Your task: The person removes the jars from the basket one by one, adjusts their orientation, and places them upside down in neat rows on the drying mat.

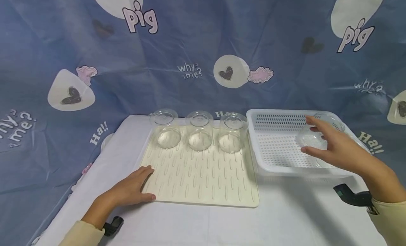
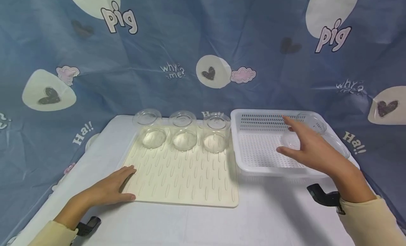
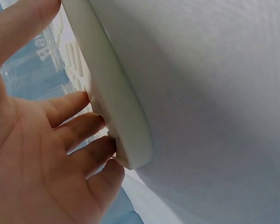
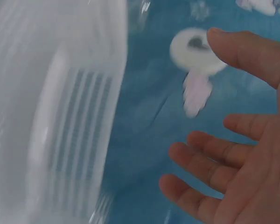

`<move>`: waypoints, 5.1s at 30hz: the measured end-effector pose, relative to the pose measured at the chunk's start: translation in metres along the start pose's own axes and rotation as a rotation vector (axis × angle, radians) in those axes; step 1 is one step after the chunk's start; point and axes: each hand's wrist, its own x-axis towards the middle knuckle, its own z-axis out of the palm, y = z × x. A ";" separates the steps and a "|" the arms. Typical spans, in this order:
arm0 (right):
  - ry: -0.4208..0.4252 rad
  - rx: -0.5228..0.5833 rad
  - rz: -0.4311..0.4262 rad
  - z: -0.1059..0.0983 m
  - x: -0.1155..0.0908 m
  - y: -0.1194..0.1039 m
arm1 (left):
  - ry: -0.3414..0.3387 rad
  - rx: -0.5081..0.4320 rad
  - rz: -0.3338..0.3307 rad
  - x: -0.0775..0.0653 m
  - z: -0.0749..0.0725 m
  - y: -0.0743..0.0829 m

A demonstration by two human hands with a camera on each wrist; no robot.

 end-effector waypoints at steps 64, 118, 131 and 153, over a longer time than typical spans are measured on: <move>0.024 -0.120 0.337 0.003 -0.042 0.132 | -0.006 -0.006 -0.033 -0.001 0.000 0.001; 0.136 0.070 0.172 -0.029 0.002 0.005 | 0.004 -0.027 -0.003 -0.002 0.003 -0.001; 0.180 0.151 0.139 -0.032 0.015 -0.025 | 0.009 -0.017 -0.006 -0.002 0.004 -0.002; 0.149 0.252 -0.088 -0.006 0.039 -0.120 | 0.003 -0.017 -0.004 -0.004 0.000 0.002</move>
